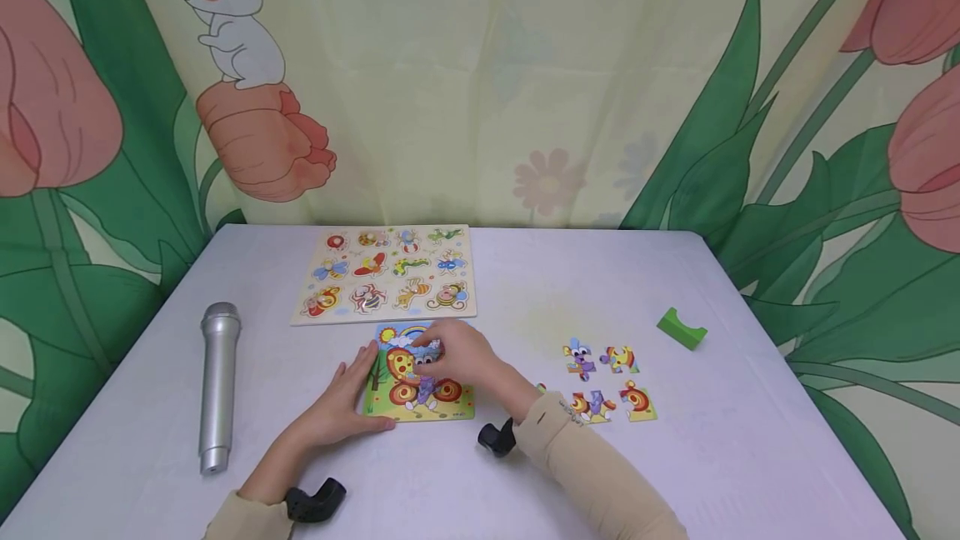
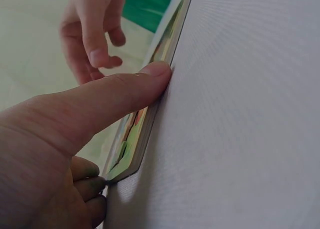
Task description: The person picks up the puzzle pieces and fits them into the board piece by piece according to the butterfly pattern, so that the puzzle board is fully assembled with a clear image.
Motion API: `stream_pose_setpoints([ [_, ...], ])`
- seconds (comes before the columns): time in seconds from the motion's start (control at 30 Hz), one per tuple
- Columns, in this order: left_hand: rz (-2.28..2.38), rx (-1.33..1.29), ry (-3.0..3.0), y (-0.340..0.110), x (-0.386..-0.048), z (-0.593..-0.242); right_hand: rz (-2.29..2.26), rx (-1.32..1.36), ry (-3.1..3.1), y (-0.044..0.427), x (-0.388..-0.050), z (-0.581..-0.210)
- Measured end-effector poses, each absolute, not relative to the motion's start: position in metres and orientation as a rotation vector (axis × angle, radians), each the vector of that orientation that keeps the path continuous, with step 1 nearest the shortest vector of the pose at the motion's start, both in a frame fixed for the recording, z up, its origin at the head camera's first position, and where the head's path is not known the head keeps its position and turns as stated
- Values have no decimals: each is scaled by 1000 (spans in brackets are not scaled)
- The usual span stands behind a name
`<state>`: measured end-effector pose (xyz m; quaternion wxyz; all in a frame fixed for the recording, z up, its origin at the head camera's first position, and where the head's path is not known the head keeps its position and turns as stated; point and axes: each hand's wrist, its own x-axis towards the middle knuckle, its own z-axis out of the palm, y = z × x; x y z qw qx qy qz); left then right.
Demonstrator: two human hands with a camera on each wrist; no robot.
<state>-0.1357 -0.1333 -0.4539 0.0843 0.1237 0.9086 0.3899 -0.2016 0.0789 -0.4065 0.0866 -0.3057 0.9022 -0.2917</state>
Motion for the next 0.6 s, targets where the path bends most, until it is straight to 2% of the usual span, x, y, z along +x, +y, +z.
stream_pose_setpoints([
  [0.6, 1180, 337, 2711, -132, -136, -455, -1131, -719, 2782, 181, -191, -398],
])
